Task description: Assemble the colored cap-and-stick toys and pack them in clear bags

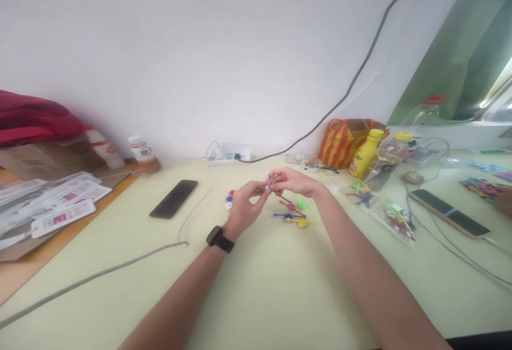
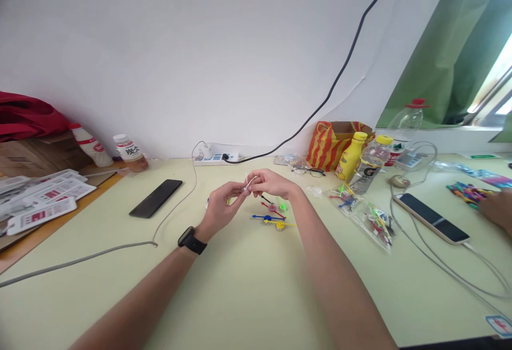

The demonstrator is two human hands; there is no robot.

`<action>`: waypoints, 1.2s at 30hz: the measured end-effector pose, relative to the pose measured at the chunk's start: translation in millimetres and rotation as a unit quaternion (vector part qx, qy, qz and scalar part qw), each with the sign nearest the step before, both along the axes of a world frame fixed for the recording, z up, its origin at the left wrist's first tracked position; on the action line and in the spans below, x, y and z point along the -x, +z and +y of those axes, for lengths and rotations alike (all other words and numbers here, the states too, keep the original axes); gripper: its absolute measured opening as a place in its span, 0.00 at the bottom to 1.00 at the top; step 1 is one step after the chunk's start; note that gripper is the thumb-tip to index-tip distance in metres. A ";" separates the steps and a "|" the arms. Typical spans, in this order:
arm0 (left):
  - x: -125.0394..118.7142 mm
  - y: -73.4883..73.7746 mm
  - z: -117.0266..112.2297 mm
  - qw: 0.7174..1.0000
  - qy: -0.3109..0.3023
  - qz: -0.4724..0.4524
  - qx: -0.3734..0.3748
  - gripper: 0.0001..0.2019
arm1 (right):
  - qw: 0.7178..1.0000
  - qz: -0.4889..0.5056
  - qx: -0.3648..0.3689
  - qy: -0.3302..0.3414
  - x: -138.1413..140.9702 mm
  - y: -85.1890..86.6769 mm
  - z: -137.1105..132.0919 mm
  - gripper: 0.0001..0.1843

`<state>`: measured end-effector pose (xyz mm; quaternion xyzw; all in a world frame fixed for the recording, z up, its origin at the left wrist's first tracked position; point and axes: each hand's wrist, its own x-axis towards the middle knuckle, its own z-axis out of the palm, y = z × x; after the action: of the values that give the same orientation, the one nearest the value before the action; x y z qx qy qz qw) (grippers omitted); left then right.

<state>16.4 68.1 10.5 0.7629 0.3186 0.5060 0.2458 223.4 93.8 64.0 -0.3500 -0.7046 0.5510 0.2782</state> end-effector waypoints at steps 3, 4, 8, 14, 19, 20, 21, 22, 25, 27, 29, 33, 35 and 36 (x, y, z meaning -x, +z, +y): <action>1.3 -1.9 1.2 0.999 0.028 0.038 -0.020 0.08 | 1.000 -0.011 -0.006 -0.010 4.4 -2.5 0.0 0.11; 1.7 -2.8 1.6 0.998 0.035 0.051 -0.026 0.07 | 1.000 -0.020 -0.012 -0.013 6.5 -3.6 0.3 0.09; 1.6 -7.9 2.3 0.996 0.049 0.075 -0.029 0.04 | 0.988 -0.117 -0.073 -0.068 11.6 -9.0 4.8 0.10; -3.0 -18.8 2.5 0.974 0.100 0.199 -0.051 0.04 | 0.926 -0.308 -0.137 -0.168 -2.4 -20.4 15.0 0.11; -2.6 -27.8 8.9 0.948 0.112 0.286 -0.079 0.05 | 0.898 -0.387 -0.105 -0.182 -14.9 -19.3 15.3 0.13; -1.4 -28.6 10.2 0.944 0.112 0.297 -0.086 0.05 | 0.893 -0.401 -0.098 -0.177 -16.5 -16.7 14.0 0.10; -0.2 -29.0 11.1 0.941 0.115 0.305 -0.092 0.06 | 0.890 -0.414 -0.089 -0.167 -17.8 -13.6 12.2 0.08; 1.0 -28.7 11.6 0.938 0.120 0.312 -0.098 0.07 | 0.888 -0.426 -0.079 -0.152 -18.9 -10.4 10.1 0.06; 3.1 -25.2 9.7 0.930 0.128 0.327 -0.104 0.10 | 0.882 -0.459 -0.043 -0.095 -20.1 -2.3 3.4 0.09; 3.5 -22.6 7.0 0.926 0.124 0.342 -0.098 0.10 | 0.879 -0.471 -0.030 -0.065 -18.6 0.5 0.3 0.09; 3.8 -21.4 4.9 0.923 0.123 0.354 -0.089 0.10 | 0.880 -0.471 -0.029 -0.050 -15.2 1.8 -0.6 0.08; 4.6 -16.0 2.5 0.930 0.132 0.334 -0.076 0.12 | 0.890 -0.452 -0.038 -0.040 -8.1 4.1 1.7 0.08; 4.3 -1.9 -3.2 0.945 0.139 0.290 -0.064 0.13 | 0.896 -0.441 -0.039 -0.040 -6.5 5.0 2.8 0.09; 3.9 9.3 -9.0 0.955 0.138 0.258 -0.055 0.13 | 0.897 -0.438 -0.040 -0.044 -6.2 5.1 3.2 0.09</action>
<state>12.5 59.0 19.8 0.8282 0.4452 0.3381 0.0410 229.6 97.0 69.1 -0.5752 -0.7605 0.3006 -0.0215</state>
